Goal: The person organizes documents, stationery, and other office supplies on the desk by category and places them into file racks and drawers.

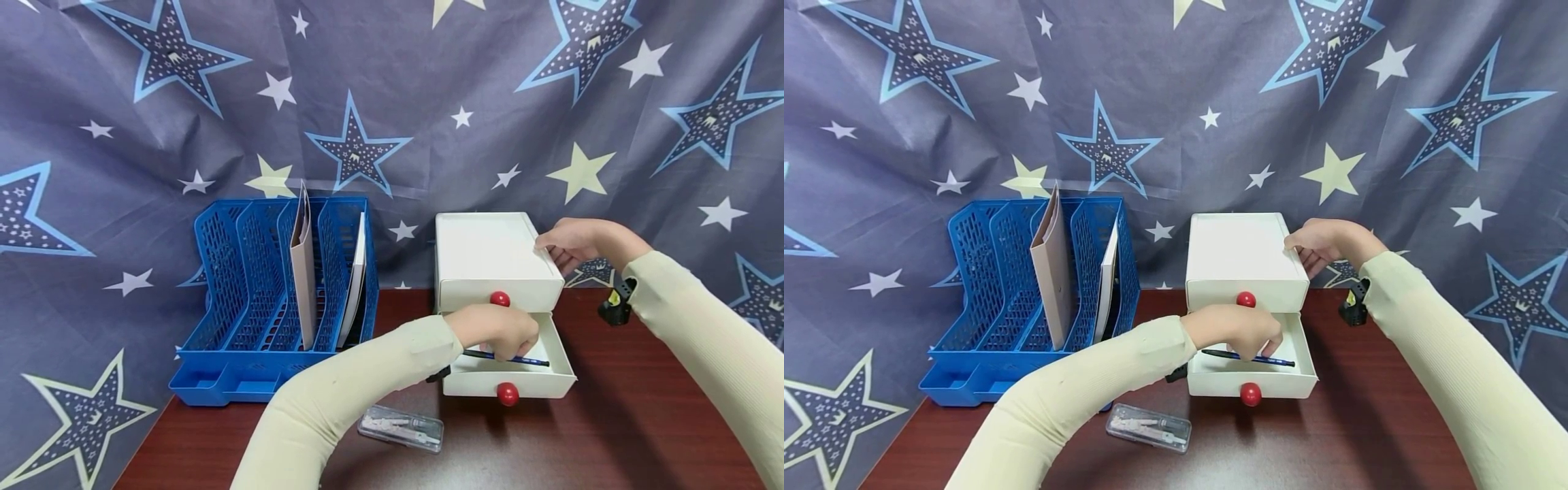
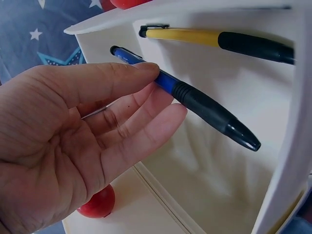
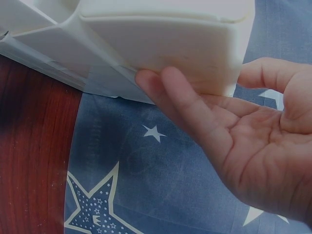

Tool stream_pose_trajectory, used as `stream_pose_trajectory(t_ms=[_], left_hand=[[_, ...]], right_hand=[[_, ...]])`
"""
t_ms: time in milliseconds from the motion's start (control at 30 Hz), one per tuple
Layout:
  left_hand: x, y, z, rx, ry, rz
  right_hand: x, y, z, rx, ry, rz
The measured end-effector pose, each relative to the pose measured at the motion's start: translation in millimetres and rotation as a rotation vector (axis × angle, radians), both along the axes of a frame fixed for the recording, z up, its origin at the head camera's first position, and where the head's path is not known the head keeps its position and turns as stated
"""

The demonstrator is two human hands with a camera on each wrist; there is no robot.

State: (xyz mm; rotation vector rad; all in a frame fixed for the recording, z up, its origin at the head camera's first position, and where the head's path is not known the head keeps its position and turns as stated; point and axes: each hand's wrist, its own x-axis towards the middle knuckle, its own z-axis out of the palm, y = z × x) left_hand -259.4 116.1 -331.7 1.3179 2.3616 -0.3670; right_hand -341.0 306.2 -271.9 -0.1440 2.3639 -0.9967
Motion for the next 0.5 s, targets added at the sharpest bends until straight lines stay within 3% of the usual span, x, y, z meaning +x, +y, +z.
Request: stream_pose_trajectory(t_ms=[500], left_hand=[[3.0,-2.5,-4.7,0.015,0.041,-0.010]], right_hand=[[1.3,-0.4,0.4,-0.017,-0.008,-0.014]])
